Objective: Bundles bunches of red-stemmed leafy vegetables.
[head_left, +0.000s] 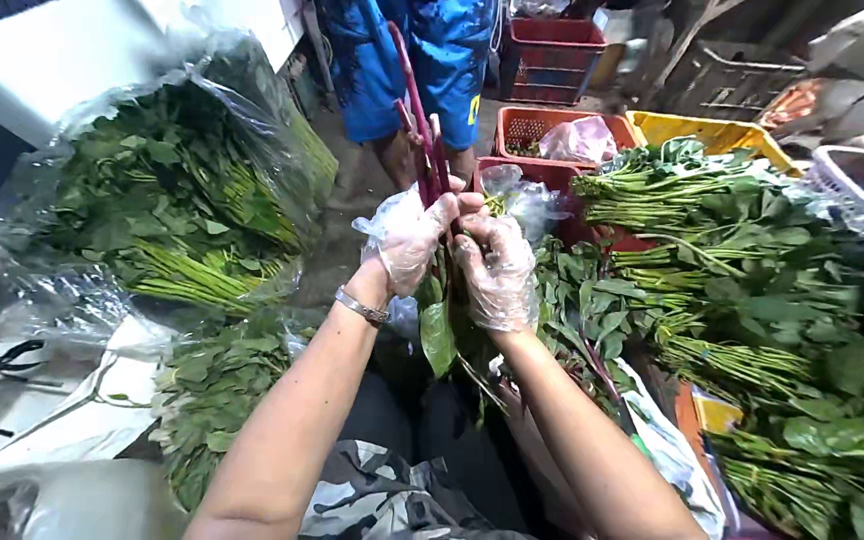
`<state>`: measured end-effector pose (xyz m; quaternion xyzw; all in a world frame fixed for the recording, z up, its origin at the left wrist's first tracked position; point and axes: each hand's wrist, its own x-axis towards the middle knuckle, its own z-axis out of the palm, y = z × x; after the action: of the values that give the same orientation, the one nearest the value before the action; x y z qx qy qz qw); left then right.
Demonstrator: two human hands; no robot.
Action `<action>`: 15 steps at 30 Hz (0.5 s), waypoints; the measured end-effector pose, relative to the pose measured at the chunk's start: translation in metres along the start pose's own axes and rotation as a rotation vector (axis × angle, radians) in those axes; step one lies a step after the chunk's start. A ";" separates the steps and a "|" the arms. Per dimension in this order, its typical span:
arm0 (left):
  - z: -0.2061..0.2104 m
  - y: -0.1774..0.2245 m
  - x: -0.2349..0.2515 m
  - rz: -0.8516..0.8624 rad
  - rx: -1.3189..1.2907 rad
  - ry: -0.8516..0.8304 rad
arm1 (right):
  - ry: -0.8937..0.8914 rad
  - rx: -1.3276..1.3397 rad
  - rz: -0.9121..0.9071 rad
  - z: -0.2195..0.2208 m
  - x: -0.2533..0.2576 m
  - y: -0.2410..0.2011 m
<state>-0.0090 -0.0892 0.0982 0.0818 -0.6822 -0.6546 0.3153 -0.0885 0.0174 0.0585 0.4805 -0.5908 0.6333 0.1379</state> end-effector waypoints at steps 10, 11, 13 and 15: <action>-0.113 0.039 0.002 0.487 -0.615 -0.023 | -0.431 -0.155 0.049 -0.121 0.014 0.021; -0.125 0.045 -0.007 0.512 -0.675 0.103 | -0.401 -0.183 0.125 -0.141 0.003 0.033; -0.097 0.085 -0.015 0.351 -0.886 0.846 | -0.358 -0.230 0.329 -0.174 -0.024 0.056; -0.180 0.030 -0.028 0.597 -0.725 0.094 | -0.368 -0.288 0.487 -0.202 -0.052 0.080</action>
<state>0.1187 -0.2228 0.1075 -0.2037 -0.3881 -0.7271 0.5284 -0.2117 0.1952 0.0017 0.4073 -0.7865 0.4604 -0.0600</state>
